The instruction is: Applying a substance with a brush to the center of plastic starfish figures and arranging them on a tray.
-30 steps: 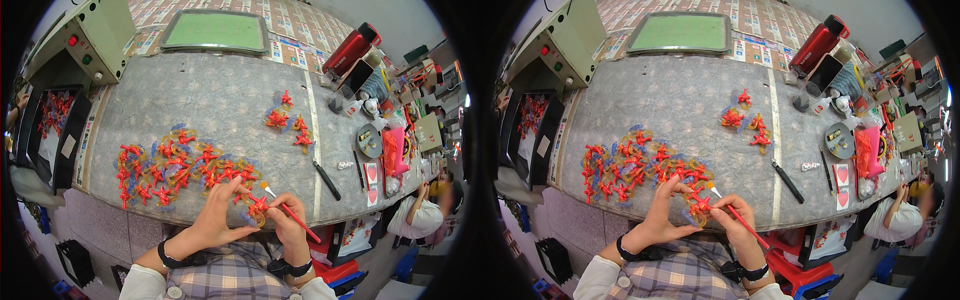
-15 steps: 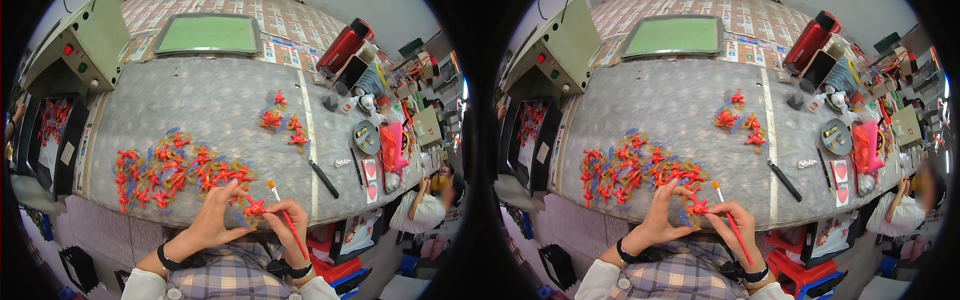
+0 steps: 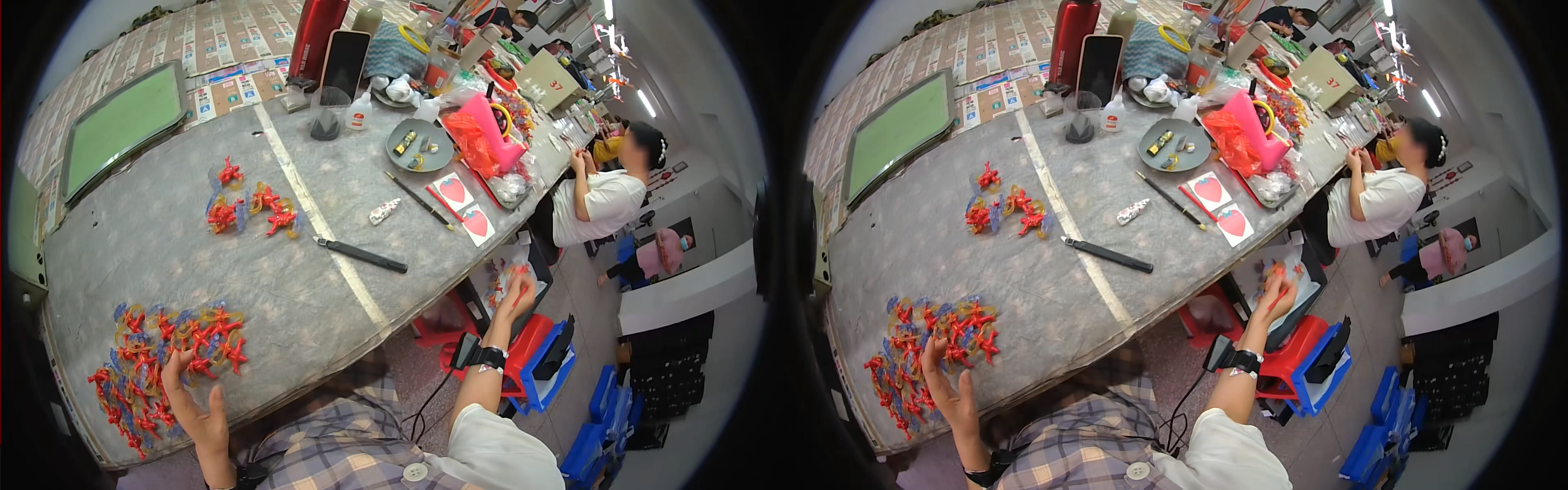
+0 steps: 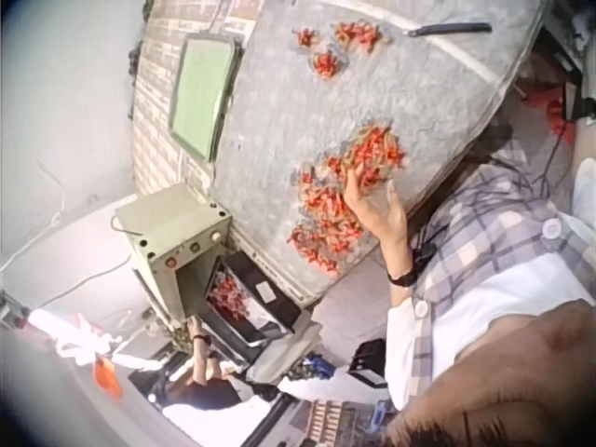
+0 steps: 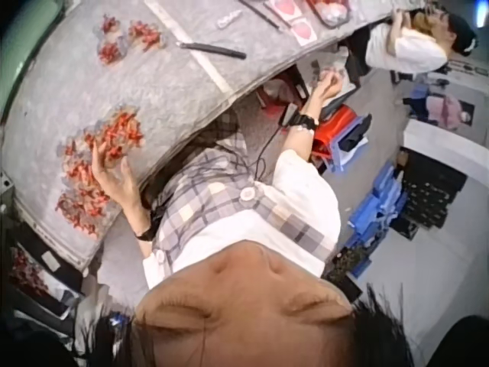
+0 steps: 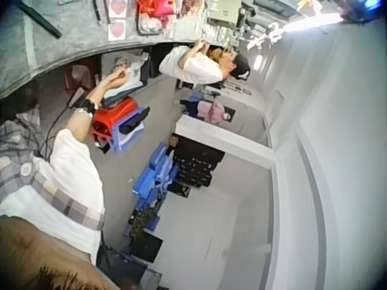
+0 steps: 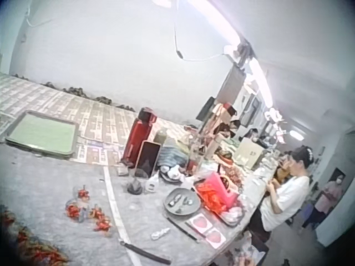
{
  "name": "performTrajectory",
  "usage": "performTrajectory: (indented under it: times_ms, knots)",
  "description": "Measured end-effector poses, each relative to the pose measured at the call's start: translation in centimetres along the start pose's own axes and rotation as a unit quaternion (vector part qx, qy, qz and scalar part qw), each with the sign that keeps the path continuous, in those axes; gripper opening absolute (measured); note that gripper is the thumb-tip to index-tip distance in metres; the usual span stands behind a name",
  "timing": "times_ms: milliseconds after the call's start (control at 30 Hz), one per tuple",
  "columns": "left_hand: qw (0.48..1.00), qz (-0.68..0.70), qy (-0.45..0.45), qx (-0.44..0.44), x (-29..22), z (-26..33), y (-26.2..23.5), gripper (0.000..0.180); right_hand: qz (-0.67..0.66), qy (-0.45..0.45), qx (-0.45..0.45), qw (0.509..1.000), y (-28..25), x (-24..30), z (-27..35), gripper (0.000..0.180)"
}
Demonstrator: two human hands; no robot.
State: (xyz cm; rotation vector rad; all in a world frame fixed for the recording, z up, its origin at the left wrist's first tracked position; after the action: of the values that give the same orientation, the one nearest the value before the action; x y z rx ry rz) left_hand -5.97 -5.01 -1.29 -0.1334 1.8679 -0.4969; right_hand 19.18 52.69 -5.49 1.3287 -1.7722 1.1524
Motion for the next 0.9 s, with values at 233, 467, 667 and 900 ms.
performTrajectory:
  times_ms: [233, 467, 667, 900]
  knots:
    - [0.995, -0.089, 0.048, -0.02, -3.1, -1.6, -1.2, 0.041, -0.059, 0.182, 0.017, 0.981, -4.8, -22.9, -2.1, 0.013]
    - [0.995, -0.083, 0.059, -0.021, -3.8, -1.6, -1.6, 0.041, -0.203, 0.073, 0.03, 0.976, 5.8, 3.1, -2.3, 0.034]
    - [0.996, -0.058, 0.074, -0.009, -3.7, -1.6, -1.0, 0.038, -0.183, -0.162, 0.563, 0.789, 19.9, 26.6, 11.4, 0.017]
    - [0.996, -0.045, 0.079, -0.015, -3.6, -1.2, -1.6, 0.031, 0.162, -0.483, 0.619, 0.598, 28.8, 27.6, 23.8, 0.027]
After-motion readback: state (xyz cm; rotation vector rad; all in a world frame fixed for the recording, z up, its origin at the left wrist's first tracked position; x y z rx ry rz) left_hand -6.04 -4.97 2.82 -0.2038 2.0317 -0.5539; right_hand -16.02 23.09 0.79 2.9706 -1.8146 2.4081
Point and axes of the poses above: each hand's wrist, its own z-axis away from the middle knuckle, its own y-axis out of the palm, x = y × z, the point moved 8 cm from there along -z, towards the middle knuckle, and after that the axes turned 5 degrees about x, right-handed, at the moved point
